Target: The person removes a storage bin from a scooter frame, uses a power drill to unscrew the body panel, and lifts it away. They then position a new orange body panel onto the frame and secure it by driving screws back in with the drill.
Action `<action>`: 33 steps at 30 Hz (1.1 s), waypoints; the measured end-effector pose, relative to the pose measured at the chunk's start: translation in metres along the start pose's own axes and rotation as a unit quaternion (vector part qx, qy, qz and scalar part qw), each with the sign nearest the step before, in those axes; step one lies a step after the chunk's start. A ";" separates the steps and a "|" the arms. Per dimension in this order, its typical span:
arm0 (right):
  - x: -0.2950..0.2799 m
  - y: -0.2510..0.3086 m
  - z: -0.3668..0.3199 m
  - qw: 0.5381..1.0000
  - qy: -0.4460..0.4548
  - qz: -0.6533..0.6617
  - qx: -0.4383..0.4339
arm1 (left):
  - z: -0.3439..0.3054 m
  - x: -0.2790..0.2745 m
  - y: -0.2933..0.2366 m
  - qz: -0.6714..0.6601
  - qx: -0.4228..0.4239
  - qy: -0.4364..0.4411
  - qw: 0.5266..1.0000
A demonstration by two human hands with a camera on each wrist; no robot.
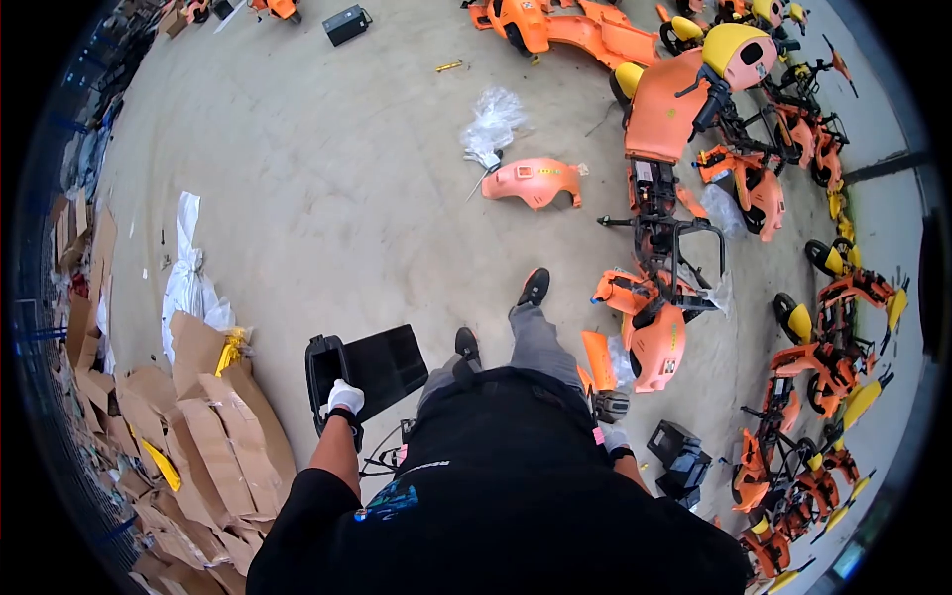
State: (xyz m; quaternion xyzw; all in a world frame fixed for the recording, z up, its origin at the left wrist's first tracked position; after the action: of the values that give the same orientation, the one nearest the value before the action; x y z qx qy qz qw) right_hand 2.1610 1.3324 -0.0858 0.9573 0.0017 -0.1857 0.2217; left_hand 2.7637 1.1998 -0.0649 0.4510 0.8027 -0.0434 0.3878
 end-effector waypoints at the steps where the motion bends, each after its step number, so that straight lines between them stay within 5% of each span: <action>1: -0.003 -0.013 0.024 1.000 -0.004 0.001 -0.030 | 0.013 -0.005 -0.007 0.017 0.002 0.002 1.000; 4: -0.016 -0.010 0.081 0.993 0.031 -0.081 -0.081 | 0.081 0.014 -0.013 -0.026 0.023 -0.018 0.999; 6: -0.029 0.017 0.101 0.997 0.025 -0.055 -0.050 | 0.078 -0.004 -0.038 -0.032 0.034 -0.040 0.998; 8: -0.039 0.042 0.116 0.992 0.013 0.105 -0.070 | 0.057 -0.036 -0.068 -0.029 0.069 -0.043 0.996; 9: -0.041 0.076 0.114 0.989 -0.010 0.095 -0.110 | 0.072 -0.035 -0.075 -0.045 0.076 -0.043 0.995; 10: -0.052 0.103 0.107 0.998 -0.022 0.038 -0.053 | 0.076 -0.035 -0.092 -0.044 0.078 -0.042 0.995; 17: -0.082 0.178 0.144 0.990 -0.029 0.127 -0.059 | 0.100 -0.063 -0.156 -0.050 0.104 0.021 0.993; 21: -0.078 0.206 0.141 0.988 -0.040 0.143 -0.047 | 0.059 -0.131 -0.219 -0.015 0.121 0.011 0.992; 26: -0.066 0.221 0.137 0.992 -0.083 0.092 -0.006 | 0.108 -0.134 -0.259 0.073 0.151 0.016 0.986; 28: -0.063 0.122 0.215 0.988 -0.023 0.150 -0.038 | 0.099 -0.157 -0.281 0.088 0.136 0.014 0.987; 33: -0.054 0.251 0.129 0.988 -0.089 0.122 0.016 | 0.117 -0.177 -0.309 0.097 0.137 0.029 0.985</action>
State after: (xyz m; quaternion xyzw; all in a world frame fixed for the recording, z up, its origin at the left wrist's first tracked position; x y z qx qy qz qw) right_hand 2.0863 1.0557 -0.0673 0.9335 -0.1373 -0.2416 0.2268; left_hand 2.6499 0.8461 -0.1159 0.5770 0.7523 -0.1020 0.3011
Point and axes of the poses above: each hand's wrist, its own z-axis towards the middle knuckle, its own x-axis out of the palm, y = z × x, the point moved 3 cm from there along z, towards the middle knuckle, and after that the axes turned 13 degrees about z, right-handed, at the moved point
